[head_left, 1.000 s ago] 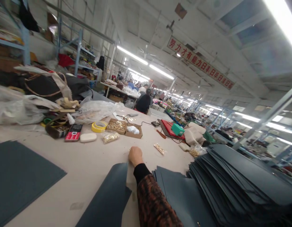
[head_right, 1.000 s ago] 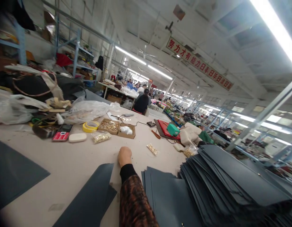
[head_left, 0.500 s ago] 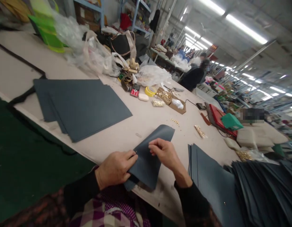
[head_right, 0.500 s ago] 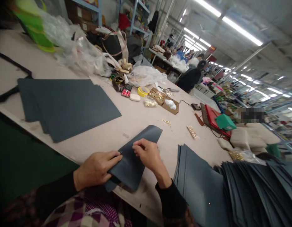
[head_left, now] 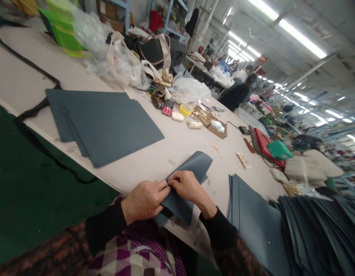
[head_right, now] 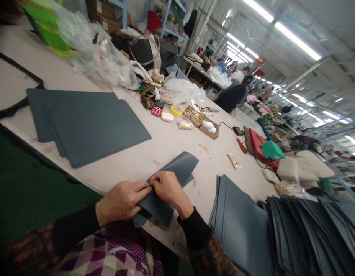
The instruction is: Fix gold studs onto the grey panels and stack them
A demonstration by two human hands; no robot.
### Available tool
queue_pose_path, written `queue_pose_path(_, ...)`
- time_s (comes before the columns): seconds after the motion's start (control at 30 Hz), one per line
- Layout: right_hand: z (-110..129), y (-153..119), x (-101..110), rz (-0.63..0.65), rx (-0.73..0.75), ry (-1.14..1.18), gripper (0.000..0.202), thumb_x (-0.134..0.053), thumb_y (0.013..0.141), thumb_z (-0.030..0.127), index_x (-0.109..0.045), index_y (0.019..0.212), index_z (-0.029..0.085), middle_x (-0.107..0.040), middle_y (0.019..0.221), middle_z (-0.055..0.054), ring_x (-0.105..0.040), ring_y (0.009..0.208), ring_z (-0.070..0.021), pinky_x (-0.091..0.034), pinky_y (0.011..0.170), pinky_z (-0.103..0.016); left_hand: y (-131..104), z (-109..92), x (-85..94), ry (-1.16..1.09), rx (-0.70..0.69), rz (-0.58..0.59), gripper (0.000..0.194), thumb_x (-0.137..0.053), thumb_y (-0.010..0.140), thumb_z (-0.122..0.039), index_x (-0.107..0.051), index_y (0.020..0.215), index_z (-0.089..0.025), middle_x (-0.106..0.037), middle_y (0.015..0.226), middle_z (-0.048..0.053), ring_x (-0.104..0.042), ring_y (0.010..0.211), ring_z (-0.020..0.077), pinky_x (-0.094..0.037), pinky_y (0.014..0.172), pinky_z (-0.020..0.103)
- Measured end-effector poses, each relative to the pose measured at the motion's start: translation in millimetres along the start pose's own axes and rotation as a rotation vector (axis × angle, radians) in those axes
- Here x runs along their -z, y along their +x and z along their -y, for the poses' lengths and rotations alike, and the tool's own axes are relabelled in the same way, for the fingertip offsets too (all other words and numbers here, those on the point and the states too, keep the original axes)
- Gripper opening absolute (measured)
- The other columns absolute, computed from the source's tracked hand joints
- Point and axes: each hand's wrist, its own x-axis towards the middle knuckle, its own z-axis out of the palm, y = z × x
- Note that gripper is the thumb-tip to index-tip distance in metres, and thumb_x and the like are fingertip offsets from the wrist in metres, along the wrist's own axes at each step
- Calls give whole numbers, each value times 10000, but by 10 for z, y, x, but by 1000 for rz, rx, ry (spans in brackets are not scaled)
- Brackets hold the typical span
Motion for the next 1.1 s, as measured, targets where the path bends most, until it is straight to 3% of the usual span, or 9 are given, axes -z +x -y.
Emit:
queue_pose_path(0.23, 59, 134, 94, 174, -126, 38, 148, -575, 769, 144, -720, 737, 158, -636, 580, 7, -578, 542, -90, -393, 530, -186, 1, 11, -9, 19, -16, -42, 322, -577, 812, -177, -608, 1132, -146, -628, 1046, 75, -649, 838, 288, -577, 698, 460)
queue_pose_path(0.5, 137, 358, 164, 388, -368, 83, 74, -608, 739, 140, -663, 689, 133, -590, 520, -1, -602, 513, -146, -479, 440, -208, 15, 19, 35, 7, -38, -28, 304, -590, 792, -144, -630, 1093, -152, -638, 1033, 68, -651, 804, 278, -582, 663, 444)
queue_pose_path(0.63, 200, 386, 204, 406, -404, 62, 60, -627, 733, 125, -645, 676, 132, -571, 497, 5, -593, 502, -152, -473, 443, -219, 12, 22, 12, 18, -60, -97, 338, -567, 800, -123, -622, 1134, -145, -649, 1048, 70, -654, 775, 264, -578, 638, 433)
queue_pose_path(0.77, 178, 211, 173, 218, -302, -26, 66, -703, 728, 226, -677, 702, 171, -615, 581, 3, -610, 609, -155, -398, 507, -235, -3, 37, -20, 46, -95, -192, 324, -480, 834, -113, -617, 1126, -140, -657, 1028, 80, -669, 783, 251, -573, 634, 401)
queue_pose_path(0.9, 12, -129, 90, -132, -207, -153, 234, -694, 807, 405, -698, 889, 186, -700, 865, -48, -640, 831, -209, -468, 703, -295, 10, 108, -54, 124, -150, -277, 369, -406, 838, -118, -614, 1139, -158, -664, 1035, 59, -683, 702, 200, -554, 582, 349)
queue_pose_path(1.0, -155, -433, 88, -448, -275, -262, 398, -679, 834, 364, -628, 1164, 146, -632, 1153, -140, -565, 1097, -296, -462, 953, -411, 22, 128, -94, 139, -183, -329, 369, -387, 864, -127, -613, 1153, -162, -668, 1070, 49, -705, 764, 170, -558, 608, 291)
queue_pose_path(1.1, -345, -666, 133, -534, -370, -58, 645, -705, 812, 335, -482, 1373, 107, -573, 1277, -181, -525, 1183, -310, -418, 1039, -447, 61, 24, -138, 120, -239, -371, 353, -382, 886, -147, -616, 1150, -148, -672, 1042, 57, -710, 765, 161, -554, 592, 269)
